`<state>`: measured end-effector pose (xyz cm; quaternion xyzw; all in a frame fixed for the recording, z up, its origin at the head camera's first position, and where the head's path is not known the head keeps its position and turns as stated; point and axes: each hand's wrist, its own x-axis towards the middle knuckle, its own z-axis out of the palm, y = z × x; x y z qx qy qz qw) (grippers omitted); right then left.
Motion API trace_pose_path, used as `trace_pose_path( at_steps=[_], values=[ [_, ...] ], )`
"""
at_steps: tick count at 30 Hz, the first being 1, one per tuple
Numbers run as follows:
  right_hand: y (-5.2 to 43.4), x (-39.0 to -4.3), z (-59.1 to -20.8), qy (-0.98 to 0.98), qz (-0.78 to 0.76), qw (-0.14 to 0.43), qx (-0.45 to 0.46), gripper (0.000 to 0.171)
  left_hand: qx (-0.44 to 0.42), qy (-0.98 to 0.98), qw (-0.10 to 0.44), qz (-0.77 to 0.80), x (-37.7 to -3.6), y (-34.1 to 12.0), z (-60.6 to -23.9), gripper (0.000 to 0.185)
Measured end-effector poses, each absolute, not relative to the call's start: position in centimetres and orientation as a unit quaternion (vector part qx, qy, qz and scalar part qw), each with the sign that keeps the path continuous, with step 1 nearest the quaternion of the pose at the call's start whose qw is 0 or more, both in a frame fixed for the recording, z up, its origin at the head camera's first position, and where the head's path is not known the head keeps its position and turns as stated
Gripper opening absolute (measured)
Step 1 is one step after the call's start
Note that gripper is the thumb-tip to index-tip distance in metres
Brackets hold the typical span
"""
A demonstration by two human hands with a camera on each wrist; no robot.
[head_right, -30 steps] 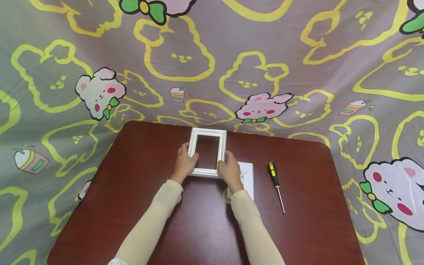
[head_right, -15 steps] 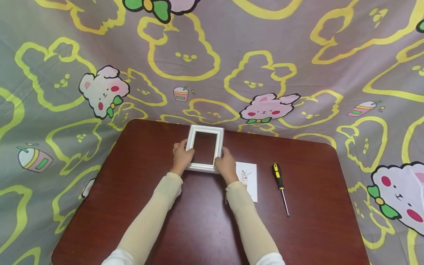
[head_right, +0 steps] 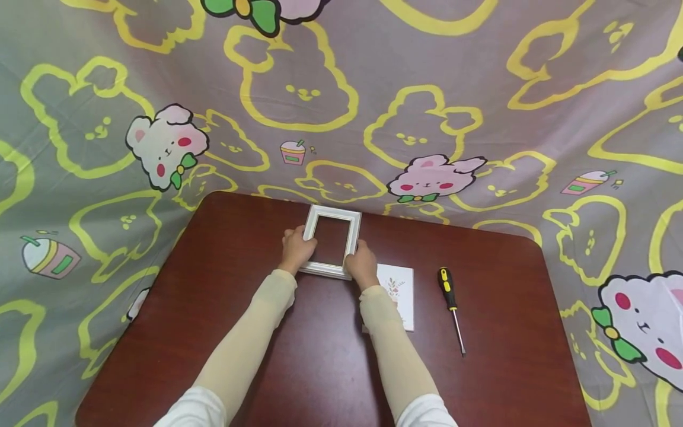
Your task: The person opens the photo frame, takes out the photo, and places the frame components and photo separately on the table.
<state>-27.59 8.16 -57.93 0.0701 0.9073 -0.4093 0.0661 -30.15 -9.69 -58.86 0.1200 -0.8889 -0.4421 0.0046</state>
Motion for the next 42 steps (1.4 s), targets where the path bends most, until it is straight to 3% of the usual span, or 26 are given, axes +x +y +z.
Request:
trace_pose_path(
  at_steps=[11,17,21,25,30,35,42],
  values=[
    [8.3,-27.7,-58.5,0.911,-0.399,0.072,0.075,0.060,0.131,-0.880,-0.013,-0.456,-29.8,-9.9,-59.8,0.062],
    [10.9,-26.2,-57.3,0.902,-0.421,0.033,0.086,0.054,0.156,-0.863,0.085,-0.474,-27.9,-8.5,-58.7,0.051],
    [14.4,-24.0,-57.0,0.915,-0.392,-0.020,0.090,0.045,0.093,-0.844,0.126,-0.513,-24.8,-5.8,-57.7,0.032],
    [17.7,-20.8,-57.2,0.933,-0.341,-0.010,0.113,0.044,0.006,-0.843,0.048,-0.535,-20.8,-2.6,-57.4,0.023],
    [19.1,-16.3,-58.1,0.952,-0.276,0.017,0.130,0.053,-0.076,-0.885,-0.067,-0.455,-17.0,1.0,-58.1,0.040],
    [18.1,-13.6,-58.8,0.954,-0.285,0.001,0.090,0.060,-0.086,-0.905,-0.089,-0.407,-15.1,3.1,-58.6,0.060],
    [18.0,-12.1,-58.9,0.948,-0.305,-0.013,0.087,0.059,-0.090,-0.889,-0.110,-0.435,-13.9,4.6,-58.5,0.066]
  ],
)
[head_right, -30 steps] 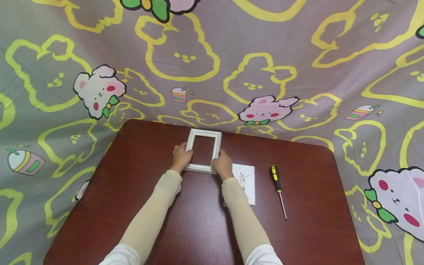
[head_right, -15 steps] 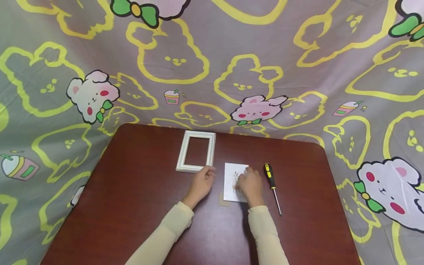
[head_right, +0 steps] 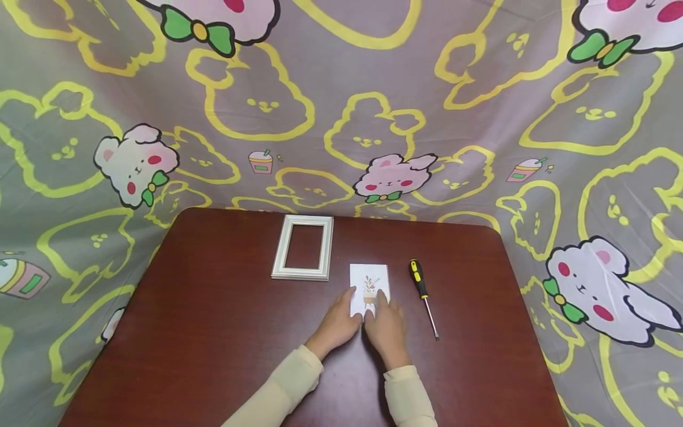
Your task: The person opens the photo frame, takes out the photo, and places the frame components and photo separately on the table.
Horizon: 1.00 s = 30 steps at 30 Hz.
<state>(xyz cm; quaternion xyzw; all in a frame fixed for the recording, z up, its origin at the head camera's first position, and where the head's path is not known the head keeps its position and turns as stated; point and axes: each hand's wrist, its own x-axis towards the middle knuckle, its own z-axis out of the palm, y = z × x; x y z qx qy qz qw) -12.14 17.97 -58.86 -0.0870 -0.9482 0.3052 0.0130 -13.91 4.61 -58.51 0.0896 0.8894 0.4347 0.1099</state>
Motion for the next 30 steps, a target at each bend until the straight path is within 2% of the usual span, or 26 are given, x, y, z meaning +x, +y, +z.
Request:
trace_pose_path(
  at_steps=[6,11,19,24,30],
  values=[
    [17.9,-11.8,-58.8,-0.940,0.329,0.010,-0.093,0.063,0.103,0.880,0.116,0.448,-13.4,4.6,-58.3,0.066],
    [17.8,-11.3,-58.5,-0.935,0.340,0.019,-0.098,0.067,0.116,0.880,0.101,0.449,-13.1,4.6,-57.8,0.066],
    [15.5,-10.0,-57.7,-0.915,0.375,0.120,-0.089,0.066,0.099,0.866,0.034,0.488,-12.2,2.8,-57.2,0.066],
    [13.0,-8.5,-57.4,-0.917,0.366,0.149,-0.050,0.064,0.072,0.864,-0.006,0.498,-11.2,0.1,-57.2,0.063],
    [10.1,-6.6,-57.3,-0.928,0.357,0.108,-0.012,0.064,0.052,0.867,-0.026,0.496,-9.3,-3.6,-57.7,0.061]
  ],
)
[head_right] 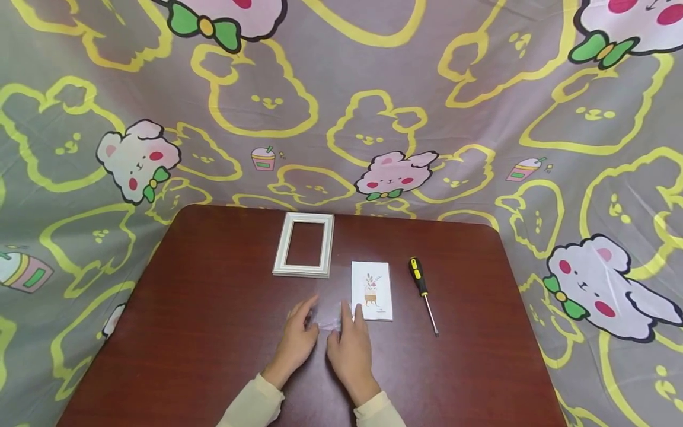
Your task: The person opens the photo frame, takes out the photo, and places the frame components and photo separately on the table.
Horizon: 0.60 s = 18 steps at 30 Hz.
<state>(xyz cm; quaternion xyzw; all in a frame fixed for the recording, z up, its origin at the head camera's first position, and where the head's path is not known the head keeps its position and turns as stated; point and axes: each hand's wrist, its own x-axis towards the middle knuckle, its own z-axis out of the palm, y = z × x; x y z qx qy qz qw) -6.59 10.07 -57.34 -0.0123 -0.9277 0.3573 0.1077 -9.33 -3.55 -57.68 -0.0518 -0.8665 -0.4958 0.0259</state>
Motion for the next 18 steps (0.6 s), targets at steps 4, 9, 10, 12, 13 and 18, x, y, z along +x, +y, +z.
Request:
trace_pose_path(
  at_steps=[4,9,10,12,13,18],
  values=[
    [8.5,-5.9,-57.7,-0.935,0.346,0.080,0.013,0.061,-0.044,-0.876,0.031,-0.480,-8.2,-5.7,-58.4,0.058],
    [7.2,-5.3,-58.1,-0.946,0.319,0.031,0.044,0.058,-0.029,-0.884,0.030,-0.465,-7.1,-7.6,-59.2,0.053],
    [7.0,-5.3,-58.2,-0.948,0.312,0.017,0.053,0.058,-0.024,-0.886,0.030,-0.462,-6.9,-7.9,-59.3,0.053],
    [6.5,-5.2,-58.3,-0.953,0.294,-0.005,0.070,0.055,-0.015,-0.890,0.027,-0.454,-6.7,-8.4,-59.4,0.052],
    [6.3,-5.1,-58.4,-0.956,0.283,-0.011,0.079,0.054,-0.012,-0.892,0.025,-0.451,-6.6,-8.6,-59.4,0.051],
    [5.4,-5.2,-59.0,-0.966,0.233,0.009,0.111,0.046,0.002,-0.905,0.010,-0.425,-6.1,-9.6,-59.6,0.049]
  ],
)
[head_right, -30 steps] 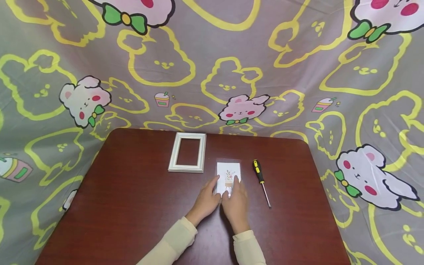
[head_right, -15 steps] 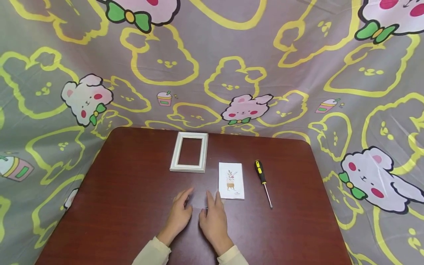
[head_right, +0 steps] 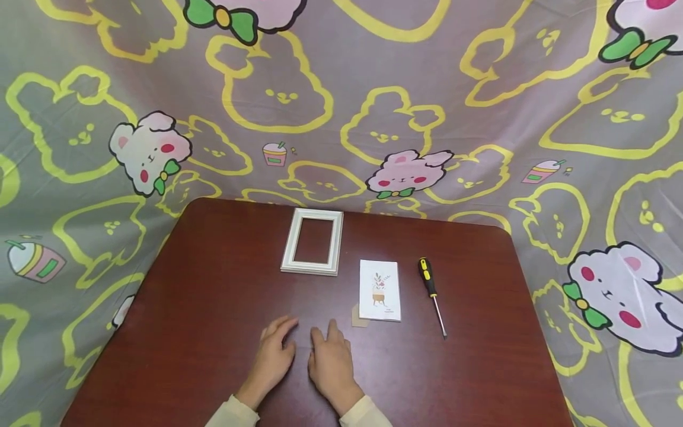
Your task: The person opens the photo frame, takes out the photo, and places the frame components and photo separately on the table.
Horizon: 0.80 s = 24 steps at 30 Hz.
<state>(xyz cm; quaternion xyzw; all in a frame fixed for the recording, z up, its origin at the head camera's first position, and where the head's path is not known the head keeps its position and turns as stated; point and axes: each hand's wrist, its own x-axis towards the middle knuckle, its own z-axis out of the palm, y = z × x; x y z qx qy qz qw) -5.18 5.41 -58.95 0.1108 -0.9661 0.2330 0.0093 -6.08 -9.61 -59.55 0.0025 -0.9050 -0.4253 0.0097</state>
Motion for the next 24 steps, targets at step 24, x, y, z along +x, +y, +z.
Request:
trace_pose_path(
  at_steps=[24],
  values=[
    [12.6,-9.9,-58.7,-0.947,0.298,0.120,0.020,0.023,-0.051,-0.934,0.007,-0.354,-8.2,-8.0,-57.8,0.022]
  ],
)
